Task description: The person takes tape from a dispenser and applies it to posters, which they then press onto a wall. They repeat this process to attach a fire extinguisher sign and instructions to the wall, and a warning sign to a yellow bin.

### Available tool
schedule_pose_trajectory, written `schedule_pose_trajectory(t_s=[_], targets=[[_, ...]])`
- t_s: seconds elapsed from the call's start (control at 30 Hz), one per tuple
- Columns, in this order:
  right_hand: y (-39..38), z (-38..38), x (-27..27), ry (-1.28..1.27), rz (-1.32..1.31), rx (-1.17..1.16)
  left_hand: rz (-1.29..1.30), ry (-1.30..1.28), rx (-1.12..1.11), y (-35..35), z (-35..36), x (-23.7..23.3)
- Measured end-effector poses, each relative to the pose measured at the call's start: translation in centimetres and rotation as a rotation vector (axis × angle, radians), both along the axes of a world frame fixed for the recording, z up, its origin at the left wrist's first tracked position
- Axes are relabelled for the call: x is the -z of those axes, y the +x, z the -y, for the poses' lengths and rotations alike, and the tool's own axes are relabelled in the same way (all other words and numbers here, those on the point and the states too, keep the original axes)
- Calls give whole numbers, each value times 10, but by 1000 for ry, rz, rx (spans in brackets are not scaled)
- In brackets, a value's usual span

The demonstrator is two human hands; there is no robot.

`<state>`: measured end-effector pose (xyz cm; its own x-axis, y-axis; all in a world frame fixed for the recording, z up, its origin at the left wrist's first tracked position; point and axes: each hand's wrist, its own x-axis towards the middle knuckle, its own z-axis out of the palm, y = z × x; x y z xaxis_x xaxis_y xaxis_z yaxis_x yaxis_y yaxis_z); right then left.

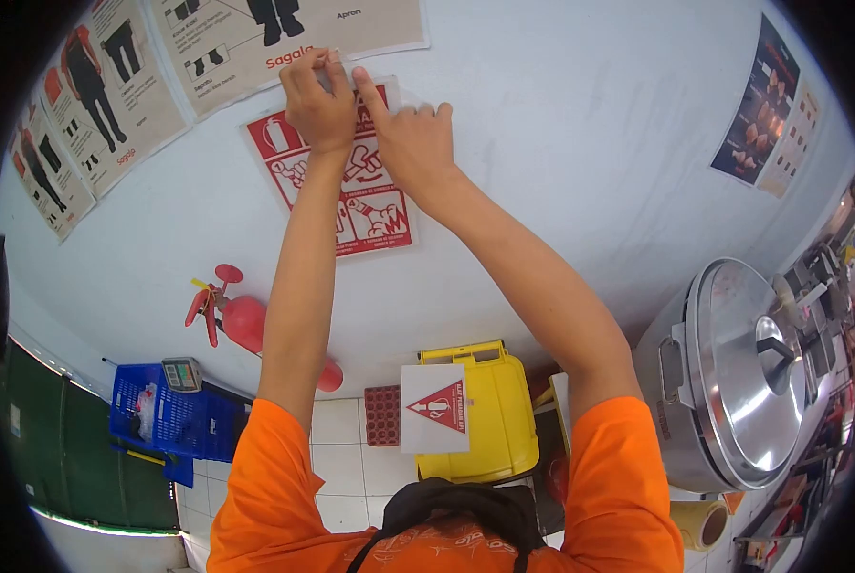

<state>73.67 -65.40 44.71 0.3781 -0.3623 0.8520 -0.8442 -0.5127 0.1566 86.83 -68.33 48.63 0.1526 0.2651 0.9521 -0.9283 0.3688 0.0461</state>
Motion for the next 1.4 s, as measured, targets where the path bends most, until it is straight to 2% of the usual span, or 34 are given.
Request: schedule_pose_trajectory(t_s=[0.03, 0.07, 0.13, 0.33, 0.6, 0.8, 0.87, 0.97, 1.03, 1.1, 1.17, 1.23, 1.3, 1.33, 1.4], targets=[[0, 2, -1, 162, -71, 39, 1, -28, 14, 0, 0, -1], [-4, 2, 3, 175, -65, 45, -18, -9, 22, 1, 1, 0], [-12, 7, 6, 148, 65, -97, -9, -8, 25, -1, 1, -1], [-29, 3, 20, 336, 116, -70, -1, -6, 6, 0, 1, -1], [-47, 4, 59, 387, 188, -6, -8, 28, 65, 0, -9, -2], [-49, -2, 64, 446, 183, 29, 61, 145, -37, -3, -22, -2], [-52, -12, 63, 470, 196, 28, 39, 220, 60, -2, -25, -5], [-62, -33, 74, 595, 239, -10, 55, 186, 165, 7, -19, -3], [-79, -46, 117, 731, 399, -164, 137, 212, 146, 12, -20, 9], [-100, -75, 177, 792, 413, -272, 225, 240, 133, 17, -26, 20], [-126, -114, 251, 987, 495, -380, 529, 268, -145, 20, -37, 38], [-159, -162, 326, 1179, 512, -386, 537, 338, -61, 30, -29, 56], [-194, -218, 385, 1413, 638, -373, 571, 332, -224, 29, -39, 68], [-210, -249, 398, 1504, 742, -287, 589, 344, -204, 25, -42, 76], [-242, -309, 412, 1574, 873, -78, 535, 374, -353, 22, -51, 84]])
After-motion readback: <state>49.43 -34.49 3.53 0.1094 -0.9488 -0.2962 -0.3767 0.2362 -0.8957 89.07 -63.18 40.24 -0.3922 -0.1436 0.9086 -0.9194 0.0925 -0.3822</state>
